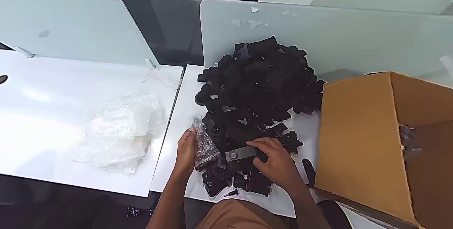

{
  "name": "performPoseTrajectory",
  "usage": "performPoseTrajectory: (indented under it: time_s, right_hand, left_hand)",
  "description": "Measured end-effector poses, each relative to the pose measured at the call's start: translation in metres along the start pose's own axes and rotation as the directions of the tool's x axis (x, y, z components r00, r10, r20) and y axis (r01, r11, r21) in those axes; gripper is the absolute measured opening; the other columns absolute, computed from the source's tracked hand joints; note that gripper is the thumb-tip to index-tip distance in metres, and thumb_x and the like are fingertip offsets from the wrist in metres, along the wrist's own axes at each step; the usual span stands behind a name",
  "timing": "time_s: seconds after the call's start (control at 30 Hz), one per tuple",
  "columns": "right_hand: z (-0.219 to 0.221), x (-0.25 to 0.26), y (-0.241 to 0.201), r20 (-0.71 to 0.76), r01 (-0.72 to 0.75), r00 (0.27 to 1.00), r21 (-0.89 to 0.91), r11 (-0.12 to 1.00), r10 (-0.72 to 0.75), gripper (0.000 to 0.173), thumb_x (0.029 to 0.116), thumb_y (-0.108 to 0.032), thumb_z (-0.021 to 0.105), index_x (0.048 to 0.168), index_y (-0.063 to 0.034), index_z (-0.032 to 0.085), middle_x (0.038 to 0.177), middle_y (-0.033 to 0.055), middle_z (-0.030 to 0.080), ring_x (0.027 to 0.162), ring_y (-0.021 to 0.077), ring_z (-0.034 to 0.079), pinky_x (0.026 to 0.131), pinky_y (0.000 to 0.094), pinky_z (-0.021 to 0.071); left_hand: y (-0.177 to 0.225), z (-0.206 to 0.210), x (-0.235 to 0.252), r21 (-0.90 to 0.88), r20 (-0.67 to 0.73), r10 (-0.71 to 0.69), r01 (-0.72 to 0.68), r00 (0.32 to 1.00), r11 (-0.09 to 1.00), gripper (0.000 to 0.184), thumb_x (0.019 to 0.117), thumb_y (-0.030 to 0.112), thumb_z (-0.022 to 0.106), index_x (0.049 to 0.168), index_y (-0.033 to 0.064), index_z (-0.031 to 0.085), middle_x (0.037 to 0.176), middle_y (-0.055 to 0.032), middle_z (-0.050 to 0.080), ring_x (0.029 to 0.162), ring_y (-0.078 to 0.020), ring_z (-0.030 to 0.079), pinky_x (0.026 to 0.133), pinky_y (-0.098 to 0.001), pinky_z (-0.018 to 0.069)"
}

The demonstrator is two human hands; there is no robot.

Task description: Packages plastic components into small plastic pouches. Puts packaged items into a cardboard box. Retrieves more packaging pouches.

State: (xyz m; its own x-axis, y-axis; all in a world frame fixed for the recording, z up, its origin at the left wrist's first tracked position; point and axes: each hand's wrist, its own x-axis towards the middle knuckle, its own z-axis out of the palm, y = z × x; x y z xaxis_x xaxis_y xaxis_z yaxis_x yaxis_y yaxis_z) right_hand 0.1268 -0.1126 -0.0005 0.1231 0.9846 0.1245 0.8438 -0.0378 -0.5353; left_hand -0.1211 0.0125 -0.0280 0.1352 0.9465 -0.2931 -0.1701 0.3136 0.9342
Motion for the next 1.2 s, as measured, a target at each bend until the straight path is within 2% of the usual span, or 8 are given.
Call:
performPoseTrajectory:
  time_s: [0.13, 0.27, 0.5, 0.6, 0.67, 0.77, 1.07, 1.2]
  right_hand:
    - [0.008, -0.002, -0.004, -0.005, 0.005, 1.0, -0.126, 0.992, -0.006, 0.044, 0.078, -0.032, 0.081, 0.12, -0.0224, 0.076, 0.124, 0.0083, 0.068, 0.115, 0.0355, 0.062, 0.09, 0.051, 0.0543]
    - [0.012, -0.003, -0.006, -0.023, 0.003, 1.0, -0.156, 0.988, -0.006, 0.06, 0.0785, -0.058, 0.077, 0.127, -0.0228, 0.074, 0.137, 0.0118, 0.063, 0.12, 0.0376, 0.06, 0.094, 0.0533, 0.0522]
    - [0.017, 0.013, -0.024, -0.102, 0.044, 0.993, -0.097, 0.994, -0.054, 0.05, 0.0881, -0.058, 0.069, 0.118, -0.0178, 0.076, 0.131, 0.0087, 0.068, 0.121, 0.0357, 0.061, 0.096, 0.0537, 0.0515]
    - [0.004, 0.045, -0.036, 0.149, -0.022, 0.988, -0.129, 0.991, 0.042, 0.051, 0.0926, -0.048, 0.069, 0.135, -0.0196, 0.069, 0.132, 0.0092, 0.067, 0.125, 0.0349, 0.059, 0.101, 0.054, 0.049]
    - [-0.002, 0.073, -0.041, 0.411, -0.071, 0.899, -0.199, 0.978, 0.149, 0.058, 0.0939, -0.041, 0.07, 0.149, -0.0285, 0.056, 0.143, 0.0098, 0.059, 0.132, 0.0351, 0.052, 0.106, 0.0551, 0.044]
    - [0.005, 0.1, -0.042, 0.539, -0.054, 0.822, -0.249, 0.967, 0.184, 0.051, 0.0959, -0.027, 0.066, 0.146, -0.0292, 0.058, 0.137, 0.0132, 0.063, 0.131, 0.0352, 0.055, 0.105, 0.0576, 0.044]
    - [-0.028, 0.113, -0.048, 0.373, -0.102, 0.912, -0.192, 0.976, 0.168, 0.036, 0.1014, -0.042, 0.058, 0.133, -0.0282, 0.069, 0.124, 0.0046, 0.071, 0.124, 0.0301, 0.057, 0.105, 0.0533, 0.0404]
    - [-0.03, 0.137, -0.04, 0.075, -0.13, 0.988, -0.06, 0.99, 0.134, 0.035, 0.0964, -0.042, 0.069, 0.127, -0.0253, 0.073, 0.115, 0.0083, 0.074, 0.112, 0.0331, 0.065, 0.095, 0.0571, 0.0495]
  left_hand:
    - [-0.002, 0.005, -0.005, -0.022, 0.041, -0.025, 0.026, 0.999, 0.999, 0.035, 0.113, 0.022, 0.033, 0.106, 0.0, 0.06, 0.084, -0.0074, 0.066, 0.076, -0.0146, 0.067, 0.071, -0.0319, 0.0585]
    - [-0.003, 0.011, -0.008, -0.024, 0.009, -0.079, 0.079, 0.997, 0.997, 0.031, 0.1126, 0.021, 0.035, 0.102, 0.0014, 0.057, 0.081, -0.0063, 0.064, 0.074, -0.0143, 0.066, 0.07, -0.0316, 0.0581]
    - [-0.006, 0.027, -0.014, -0.107, -0.023, -0.065, 0.062, 0.998, 0.992, 0.032, 0.1131, 0.02, 0.032, 0.112, -0.003, 0.054, 0.085, -0.0115, 0.069, 0.079, -0.0211, 0.072, 0.074, -0.0381, 0.062]
    - [-0.002, 0.029, -0.014, -0.13, -0.044, -0.058, 0.052, 0.997, 0.99, 0.031, 0.1133, 0.021, 0.032, 0.109, -0.0013, 0.054, 0.082, -0.0096, 0.068, 0.075, -0.0181, 0.07, 0.071, -0.0343, 0.0606]
    - [0.0, 0.028, -0.012, -0.143, -0.051, -0.059, 0.052, 0.997, 0.988, 0.032, 0.1133, 0.021, 0.032, 0.108, -0.0008, 0.054, 0.081, -0.0092, 0.068, 0.073, -0.0169, 0.069, 0.07, -0.0333, 0.06]
    - [0.002, 0.03, -0.01, -0.157, -0.058, -0.09, 0.08, 0.994, 0.984, 0.032, 0.1132, 0.021, 0.032, 0.106, 0.0001, 0.055, 0.078, -0.0084, 0.067, 0.071, -0.0165, 0.068, 0.067, -0.0327, 0.0595]
    - [0.015, 0.032, 0.011, -0.25, -0.048, -0.054, 0.041, 0.997, 0.967, 0.033, 0.1129, 0.021, 0.033, 0.117, -0.0017, 0.057, 0.093, -0.0102, 0.067, 0.085, -0.0177, 0.069, 0.079, -0.0374, 0.0604]
    - [0.021, 0.041, 0.024, -0.342, -0.037, -0.09, 0.072, 0.995, 0.937, 0.029, 0.1126, 0.021, 0.035, 0.116, 0.0003, 0.055, 0.093, -0.0111, 0.067, 0.085, -0.0192, 0.07, 0.078, -0.0379, 0.0612]
